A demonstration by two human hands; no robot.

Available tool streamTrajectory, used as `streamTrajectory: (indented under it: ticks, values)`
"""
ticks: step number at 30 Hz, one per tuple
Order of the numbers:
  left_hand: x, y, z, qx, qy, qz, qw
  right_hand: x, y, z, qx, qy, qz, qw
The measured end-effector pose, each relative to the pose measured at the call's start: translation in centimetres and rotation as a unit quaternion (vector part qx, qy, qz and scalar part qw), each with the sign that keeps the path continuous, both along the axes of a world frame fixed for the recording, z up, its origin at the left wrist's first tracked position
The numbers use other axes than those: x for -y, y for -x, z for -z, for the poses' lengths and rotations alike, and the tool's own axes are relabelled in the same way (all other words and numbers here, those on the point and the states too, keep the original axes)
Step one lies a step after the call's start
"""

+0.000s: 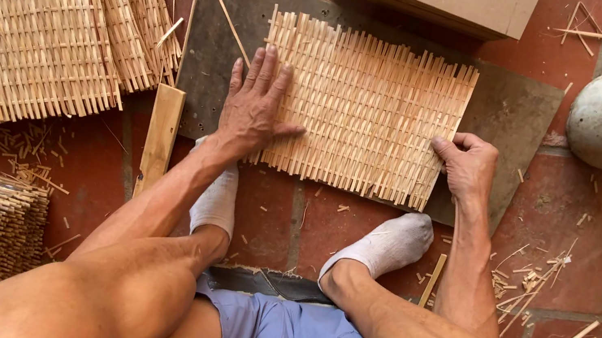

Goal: The person assembles a woven bamboo mat by pressing it with a wooden block and tapping it with a stick. They then apply glue to a cardboard piece using a paint roller and place the mat on top, repeating the process for another mat.

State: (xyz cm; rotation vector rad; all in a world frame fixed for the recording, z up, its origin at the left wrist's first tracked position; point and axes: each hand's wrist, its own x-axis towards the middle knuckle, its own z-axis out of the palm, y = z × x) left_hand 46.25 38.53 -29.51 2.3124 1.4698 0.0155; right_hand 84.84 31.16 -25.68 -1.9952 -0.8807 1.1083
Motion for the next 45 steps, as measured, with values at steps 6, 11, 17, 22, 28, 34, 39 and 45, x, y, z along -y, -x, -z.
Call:
streamTrajectory:
  ticks: [6, 11, 17, 22, 28, 34, 39, 45]
  values:
    - [3.9, 7.8, -2.2, 0.183, -0.080, -0.196, 0.960, 3.0, 0.3, -1.2, 0.156, 0.002, -0.031, 0.987]
    - [12.1, 14.1, -3.2, 0.018, -0.150, -0.324, 0.934, 5.4, 0.9, 1.4, 0.154, -0.056, -0.032, 0.986]
    - [15.3, 13.3, -3.4, 0.087, -0.133, -0.381, 0.911, 6.5, -1.6, 4.2, 0.092, -0.146, 0.012, 0.985]
    - [11.9, 9.9, -7.2, 0.139, -0.172, -0.135, 0.966, 7.2, -3.1, 6.5, -0.127, -0.242, 0.156, 0.949]
    - [2.4, -3.8, -6.8, 0.163, -0.106, 0.148, 0.970, 8.1, -3.0, 7.4, -0.181, -0.256, 0.180, 0.932]
    - [0.4, -10.8, -3.6, 0.104, -0.072, 0.214, 0.969, 8.4, -1.6, 6.5, -0.119, -0.230, 0.168, 0.951]
    - [0.2, -11.7, -1.0, 0.051, -0.068, 0.227, 0.970, 8.2, -0.9, 5.5, -0.072, -0.209, 0.129, 0.967]
    - [0.2, -12.0, 0.1, 0.057, -0.072, 0.224, 0.970, 8.0, -0.4, 4.7, -0.040, -0.205, 0.122, 0.970]
